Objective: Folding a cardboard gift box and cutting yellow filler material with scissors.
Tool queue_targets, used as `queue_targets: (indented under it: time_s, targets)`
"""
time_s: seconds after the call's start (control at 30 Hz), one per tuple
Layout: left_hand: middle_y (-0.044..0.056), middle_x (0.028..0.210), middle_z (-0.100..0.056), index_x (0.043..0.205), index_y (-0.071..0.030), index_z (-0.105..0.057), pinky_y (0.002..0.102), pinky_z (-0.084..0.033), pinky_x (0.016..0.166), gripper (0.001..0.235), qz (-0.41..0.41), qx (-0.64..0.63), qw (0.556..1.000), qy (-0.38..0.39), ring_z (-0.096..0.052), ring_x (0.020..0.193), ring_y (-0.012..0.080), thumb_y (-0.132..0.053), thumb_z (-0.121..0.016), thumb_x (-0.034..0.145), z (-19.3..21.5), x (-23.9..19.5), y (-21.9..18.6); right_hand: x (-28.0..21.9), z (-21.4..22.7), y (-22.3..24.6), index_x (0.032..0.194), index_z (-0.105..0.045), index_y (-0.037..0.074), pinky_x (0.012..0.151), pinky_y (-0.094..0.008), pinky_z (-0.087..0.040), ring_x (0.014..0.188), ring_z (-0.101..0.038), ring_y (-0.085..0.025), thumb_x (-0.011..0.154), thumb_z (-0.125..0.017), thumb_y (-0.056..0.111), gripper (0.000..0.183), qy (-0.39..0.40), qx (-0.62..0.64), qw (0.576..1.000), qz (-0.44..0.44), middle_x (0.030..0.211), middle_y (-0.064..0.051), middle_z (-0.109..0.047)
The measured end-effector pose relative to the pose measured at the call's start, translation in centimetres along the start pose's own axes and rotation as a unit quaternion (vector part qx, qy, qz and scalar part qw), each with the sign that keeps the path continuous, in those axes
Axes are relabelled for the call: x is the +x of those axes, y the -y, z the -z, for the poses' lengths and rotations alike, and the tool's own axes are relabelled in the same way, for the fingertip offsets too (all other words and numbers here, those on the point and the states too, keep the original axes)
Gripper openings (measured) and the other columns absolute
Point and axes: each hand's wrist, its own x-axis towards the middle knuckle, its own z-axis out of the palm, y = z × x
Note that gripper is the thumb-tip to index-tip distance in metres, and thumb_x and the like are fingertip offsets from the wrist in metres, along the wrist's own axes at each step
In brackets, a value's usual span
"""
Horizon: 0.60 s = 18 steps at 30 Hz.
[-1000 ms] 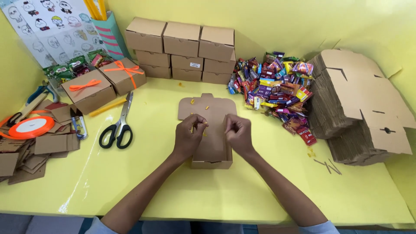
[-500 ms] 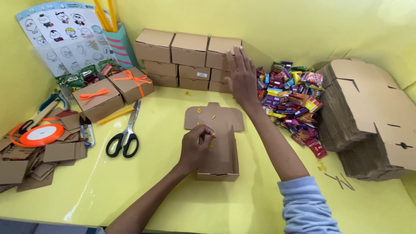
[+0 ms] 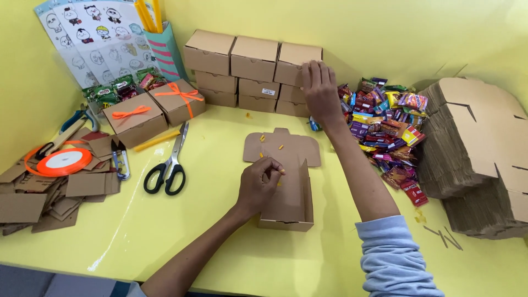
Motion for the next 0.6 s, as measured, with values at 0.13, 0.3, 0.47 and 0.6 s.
queue_targets:
  time_s: [0.13, 0.3, 0.47, 0.6]
  targets:
    - [0.010, 0.072, -0.064, 0.082, -0.011, -0.072, 0.037, -0.054, 0.067, 0.012, 0.006, 0.001, 1.000, 0.011, -0.065, 0.069, 0.0224, -0.008, -0.065, 0.090, 0.0, 0.2, -0.2, 0.6, 0.8, -0.7, 0.145, -0.048, 0.003, 0.114, -0.051, -0.039, 0.129, -0.055, -0.037, 0.088, -0.091, 0.026, 0.074, 0.023, 0.002, 1.000, -0.001, 0.131, -0.021, -0.054]
    - [-0.005, 0.077, -0.068, 0.076, -0.015, -0.065, 0.027, -0.044, 0.063, 0.011, -0.025, 0.027, 0.999, -0.004, -0.056, 0.068, 0.0093, -0.012, -0.061, 0.086, -0.2, 0.0, -0.2, 0.2, 5.7, 0.1, 0.163, -0.024, 0.004, 0.121, -0.063, -0.028, 0.153, -0.023, -0.040, 0.094, -0.089, 0.041, 0.102, 0.079, 0.098, 0.987, -0.104, 0.164, -0.025, -0.024]
    - [0.005, 0.075, -0.066, 0.079, -0.012, -0.066, 0.034, -0.048, 0.066, 0.010, -0.020, 0.000, 1.000, 0.000, -0.060, 0.068, 0.0188, -0.012, -0.062, 0.088, 0.0, -0.1, -0.2, -5.3, 8.0, 3.9, 0.135, -0.054, 0.002, 0.117, -0.047, -0.040, 0.129, -0.054, -0.035, 0.085, -0.071, 0.001, 0.053, -0.033, 0.426, 0.899, -0.094, 0.134, -0.019, -0.058]
    - [0.012, 0.076, -0.064, 0.086, -0.011, -0.070, 0.039, -0.053, 0.071, 0.009, -0.033, -0.036, 0.999, -0.005, -0.065, 0.073, 0.0237, -0.013, -0.065, 0.093, 0.0, -0.4, 0.6, -8.3, 15.1, 3.9, 0.117, -0.075, 0.009, 0.113, -0.056, -0.037, 0.123, -0.061, -0.043, 0.081, -0.062, 0.016, 0.038, 0.165, 0.608, 0.777, -0.016, 0.118, -0.019, -0.072]
